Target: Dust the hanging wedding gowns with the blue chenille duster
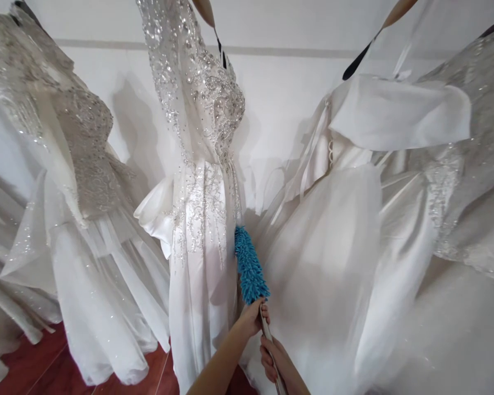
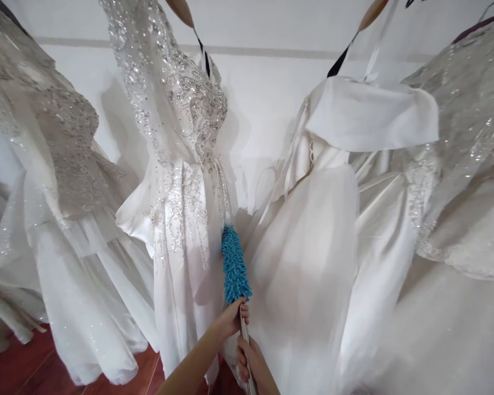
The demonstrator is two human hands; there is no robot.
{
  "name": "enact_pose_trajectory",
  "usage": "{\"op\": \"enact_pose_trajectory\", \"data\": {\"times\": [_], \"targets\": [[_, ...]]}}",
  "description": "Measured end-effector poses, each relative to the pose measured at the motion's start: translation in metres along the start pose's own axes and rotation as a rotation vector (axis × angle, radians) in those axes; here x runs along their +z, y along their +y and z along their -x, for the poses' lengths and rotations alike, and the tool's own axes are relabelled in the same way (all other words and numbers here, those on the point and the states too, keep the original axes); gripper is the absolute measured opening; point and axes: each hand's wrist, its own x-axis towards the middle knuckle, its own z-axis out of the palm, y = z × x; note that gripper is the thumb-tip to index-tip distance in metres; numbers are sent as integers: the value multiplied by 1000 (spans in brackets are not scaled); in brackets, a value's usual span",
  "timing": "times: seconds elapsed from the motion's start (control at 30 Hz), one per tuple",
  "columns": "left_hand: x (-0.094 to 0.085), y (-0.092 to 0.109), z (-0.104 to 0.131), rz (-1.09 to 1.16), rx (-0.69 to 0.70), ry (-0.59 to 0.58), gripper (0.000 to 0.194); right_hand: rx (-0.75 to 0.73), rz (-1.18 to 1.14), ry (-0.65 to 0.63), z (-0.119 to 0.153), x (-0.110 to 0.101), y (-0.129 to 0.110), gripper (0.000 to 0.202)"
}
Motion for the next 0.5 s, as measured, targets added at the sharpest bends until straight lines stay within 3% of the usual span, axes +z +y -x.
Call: {"op": "enact_pose_trajectory", "data": {"times": [0.17, 0.37, 0.5], "targets": [[24, 6, 16, -24, 39, -14, 22, -53, -12, 5, 17, 0, -10, 58], [60, 31, 61, -220, 204, -296, 36, -286, 151, 73, 51, 19, -41, 53], [64, 45, 96, -342, 279, -426, 48, -422, 278, 197, 66, 40, -42, 45]]}}
